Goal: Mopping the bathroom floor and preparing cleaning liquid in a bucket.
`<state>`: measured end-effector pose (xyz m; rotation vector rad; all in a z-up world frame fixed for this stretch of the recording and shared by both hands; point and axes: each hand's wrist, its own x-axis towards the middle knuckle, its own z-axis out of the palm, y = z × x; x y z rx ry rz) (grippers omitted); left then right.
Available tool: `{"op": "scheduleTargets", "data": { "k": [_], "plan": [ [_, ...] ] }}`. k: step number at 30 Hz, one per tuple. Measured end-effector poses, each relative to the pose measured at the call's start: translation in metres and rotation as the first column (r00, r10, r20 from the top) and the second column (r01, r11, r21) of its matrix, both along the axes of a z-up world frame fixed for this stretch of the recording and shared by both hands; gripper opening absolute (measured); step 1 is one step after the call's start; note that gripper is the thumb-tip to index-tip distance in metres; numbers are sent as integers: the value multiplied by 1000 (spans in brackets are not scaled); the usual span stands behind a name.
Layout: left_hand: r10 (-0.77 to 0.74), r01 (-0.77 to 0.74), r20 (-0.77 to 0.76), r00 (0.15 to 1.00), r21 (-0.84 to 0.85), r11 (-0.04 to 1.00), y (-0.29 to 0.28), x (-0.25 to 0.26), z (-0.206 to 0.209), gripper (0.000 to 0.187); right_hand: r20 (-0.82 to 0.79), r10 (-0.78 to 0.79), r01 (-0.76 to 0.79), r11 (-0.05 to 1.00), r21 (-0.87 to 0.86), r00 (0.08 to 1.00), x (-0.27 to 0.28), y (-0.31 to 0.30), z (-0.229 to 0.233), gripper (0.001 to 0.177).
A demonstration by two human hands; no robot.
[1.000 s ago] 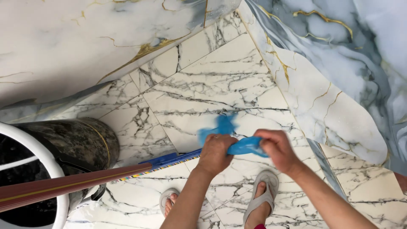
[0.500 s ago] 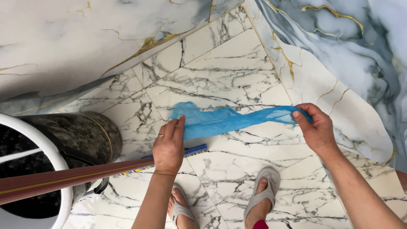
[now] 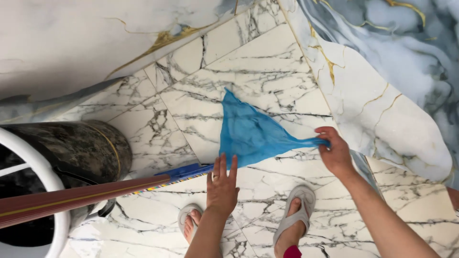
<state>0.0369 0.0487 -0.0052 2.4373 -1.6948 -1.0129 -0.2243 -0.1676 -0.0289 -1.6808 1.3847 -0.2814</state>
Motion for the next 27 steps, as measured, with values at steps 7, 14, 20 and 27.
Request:
{"op": "scheduleTargets", "data": {
  "k": [7,14,20,27],
  "plan": [
    [-331,215,-197,923,-449,867,-107,7,50,97,-72,524,-529,839,-127,849,83,15,121,39],
    [-543,540,48,839,-210,815,-137,93,35,18,-44,572,-539,741,-400,819,67,-41,179,37],
    [-149,281,290,946,-496,821,-96,143,89,20,-207,381,-420,652,-631,901,42,-61,195,35],
    [-55,213,280,958,-574,791,-32,100,39,23,-398,403,-566,592,-574,824,24,-31,132,24]
  ]
}}
